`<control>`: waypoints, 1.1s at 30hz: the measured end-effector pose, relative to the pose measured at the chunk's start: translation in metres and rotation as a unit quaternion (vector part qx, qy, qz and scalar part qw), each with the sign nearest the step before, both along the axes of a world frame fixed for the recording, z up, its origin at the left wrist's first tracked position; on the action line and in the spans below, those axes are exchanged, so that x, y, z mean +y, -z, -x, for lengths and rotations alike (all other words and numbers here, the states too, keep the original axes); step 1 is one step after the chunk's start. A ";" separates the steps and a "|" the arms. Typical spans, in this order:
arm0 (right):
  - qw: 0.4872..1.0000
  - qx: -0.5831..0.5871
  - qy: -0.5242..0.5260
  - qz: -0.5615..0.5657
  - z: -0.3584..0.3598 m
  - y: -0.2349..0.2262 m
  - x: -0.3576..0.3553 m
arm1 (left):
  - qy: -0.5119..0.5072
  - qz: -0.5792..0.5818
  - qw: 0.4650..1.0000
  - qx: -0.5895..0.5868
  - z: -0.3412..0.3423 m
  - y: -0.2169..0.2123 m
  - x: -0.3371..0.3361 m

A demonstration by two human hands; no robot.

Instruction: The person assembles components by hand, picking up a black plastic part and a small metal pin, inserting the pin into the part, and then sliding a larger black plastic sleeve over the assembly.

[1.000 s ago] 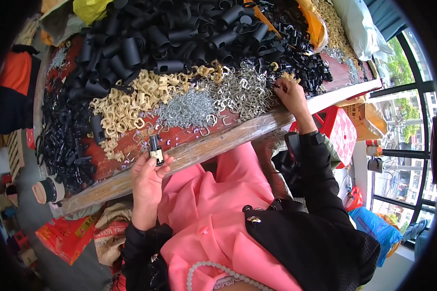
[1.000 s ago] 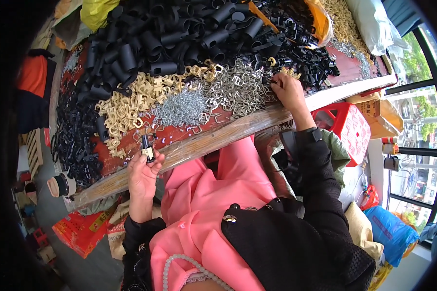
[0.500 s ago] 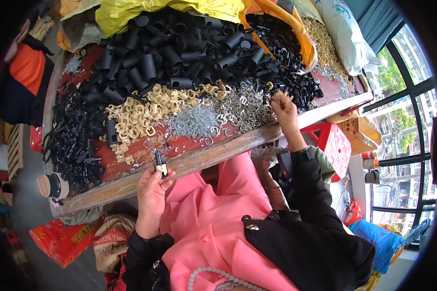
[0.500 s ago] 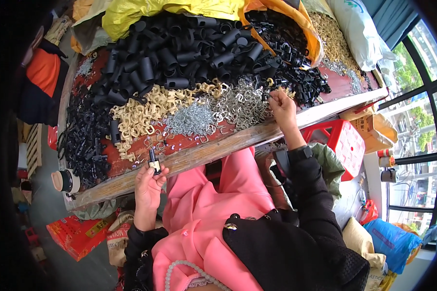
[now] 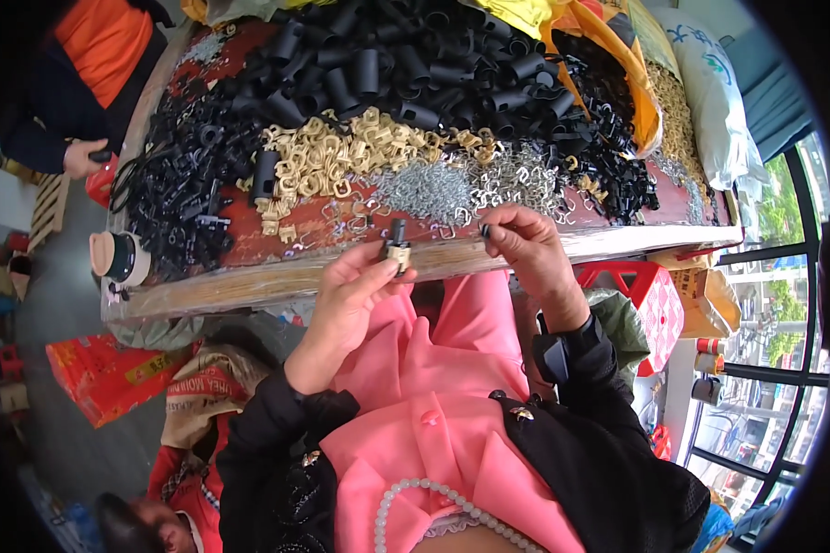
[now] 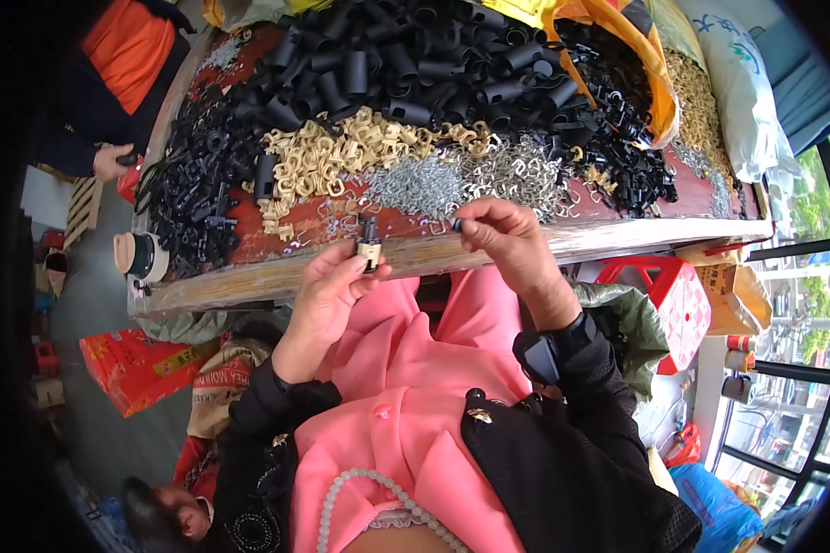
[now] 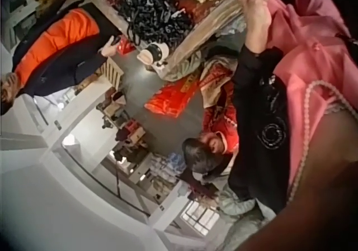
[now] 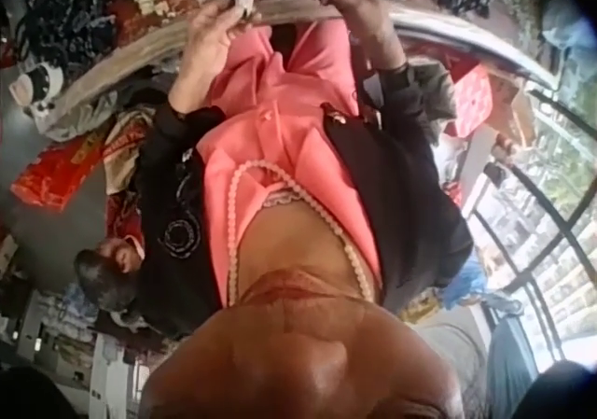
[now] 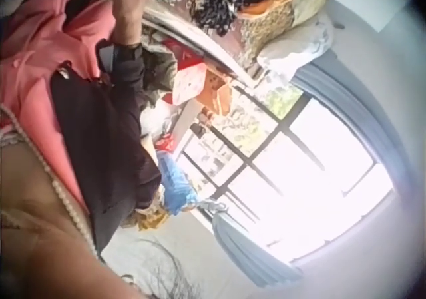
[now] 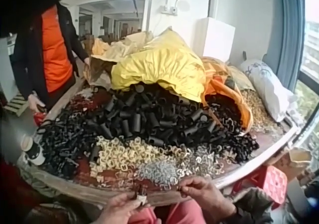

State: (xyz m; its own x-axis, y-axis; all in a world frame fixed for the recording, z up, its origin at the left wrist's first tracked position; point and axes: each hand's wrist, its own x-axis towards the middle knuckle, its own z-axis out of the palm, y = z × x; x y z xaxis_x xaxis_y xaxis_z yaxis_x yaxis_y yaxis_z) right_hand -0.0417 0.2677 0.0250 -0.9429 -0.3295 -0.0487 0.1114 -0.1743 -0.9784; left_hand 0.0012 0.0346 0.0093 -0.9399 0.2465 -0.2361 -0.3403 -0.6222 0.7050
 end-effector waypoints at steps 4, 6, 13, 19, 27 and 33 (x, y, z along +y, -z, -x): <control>0.989 0.119 -0.068 -0.053 -0.012 -0.013 -0.025 | 0.047 0.013 0.999 -0.008 0.001 -0.004 0.010; 0.977 0.177 -0.073 -0.095 -0.014 -0.014 -0.035 | 0.065 0.010 0.998 -0.025 -0.001 -0.005 0.015; 0.947 0.260 0.011 -0.186 -0.024 -0.017 -0.058 | 0.085 -0.006 0.995 -0.055 -0.001 -0.009 0.016; 0.918 0.332 0.050 -0.212 -0.032 -0.003 -0.053 | 0.118 -0.050 0.990 -0.059 -0.006 -0.010 0.017; 0.875 0.391 0.040 -0.282 -0.038 0.005 -0.051 | 0.131 -0.018 0.990 -0.045 -0.005 -0.015 0.024; 0.877 0.408 0.062 -0.246 0.002 -0.005 -0.051 | 0.117 0.007 0.992 0.038 0.011 0.004 0.008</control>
State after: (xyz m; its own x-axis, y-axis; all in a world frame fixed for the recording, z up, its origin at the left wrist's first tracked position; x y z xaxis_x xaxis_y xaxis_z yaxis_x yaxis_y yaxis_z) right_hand -0.0437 0.2167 0.0301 -0.7563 -0.3516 0.5517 -0.6517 0.3301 -0.6829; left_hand -0.0095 0.0429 0.0048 -0.8731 0.4566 -0.1710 -0.4189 -0.5231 0.7422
